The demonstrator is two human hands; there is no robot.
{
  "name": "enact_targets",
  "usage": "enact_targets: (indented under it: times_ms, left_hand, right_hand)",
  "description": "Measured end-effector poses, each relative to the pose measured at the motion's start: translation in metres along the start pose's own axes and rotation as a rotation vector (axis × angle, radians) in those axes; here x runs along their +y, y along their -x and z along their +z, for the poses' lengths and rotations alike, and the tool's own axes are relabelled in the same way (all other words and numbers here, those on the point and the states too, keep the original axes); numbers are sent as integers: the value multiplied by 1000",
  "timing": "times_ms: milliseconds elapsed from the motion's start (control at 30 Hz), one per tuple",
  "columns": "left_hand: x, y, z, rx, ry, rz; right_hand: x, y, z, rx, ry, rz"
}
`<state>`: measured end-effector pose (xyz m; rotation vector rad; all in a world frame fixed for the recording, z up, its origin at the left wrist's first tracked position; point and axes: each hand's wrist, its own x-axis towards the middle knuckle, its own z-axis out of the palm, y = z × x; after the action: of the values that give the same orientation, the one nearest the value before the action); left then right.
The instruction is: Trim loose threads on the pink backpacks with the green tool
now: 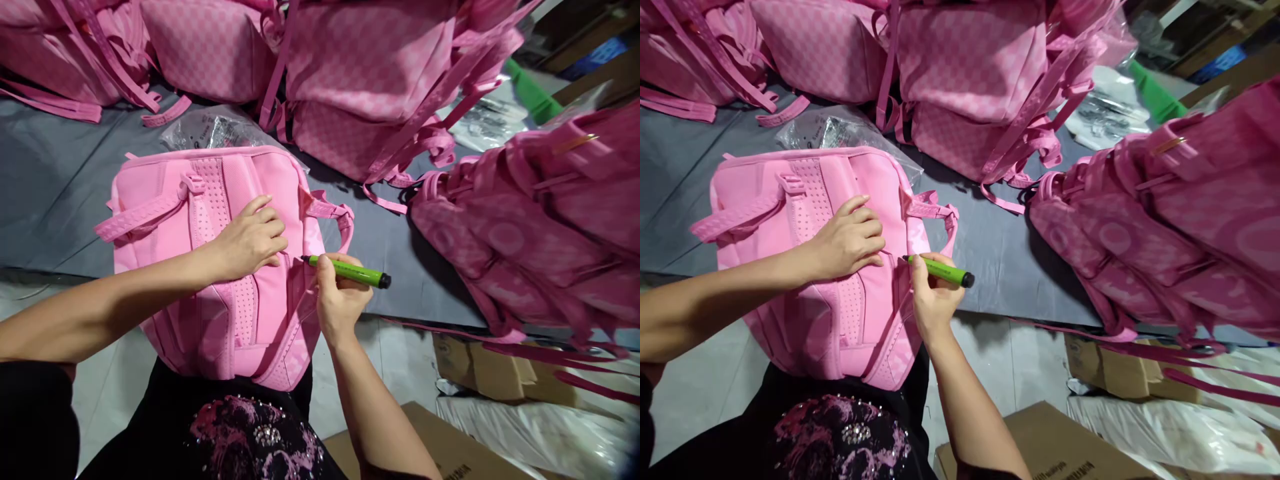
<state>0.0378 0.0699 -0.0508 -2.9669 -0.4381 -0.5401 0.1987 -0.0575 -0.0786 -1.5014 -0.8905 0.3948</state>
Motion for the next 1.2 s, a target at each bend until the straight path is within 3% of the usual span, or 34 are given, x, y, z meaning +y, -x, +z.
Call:
enact_targets:
  times_ms: [233, 333, 533, 967, 1200]
  left_hand:
    - [-1, 2, 13, 85, -11, 22]
    - [-2, 0, 15, 110, -23, 34]
    - [-3, 1, 17, 57, -30, 24]
    - [-4, 1, 22, 76, -33, 25]
    - [-4, 0, 21, 13, -41, 8]
  right_hand:
    - [14, 4, 10, -132, 79, -76]
    - [18, 3, 8, -82, 141, -134]
    - [19, 3, 10, -118, 135, -158]
    - [11, -6, 8, -133, 268, -165]
    - [8, -11, 7, -172, 235, -94]
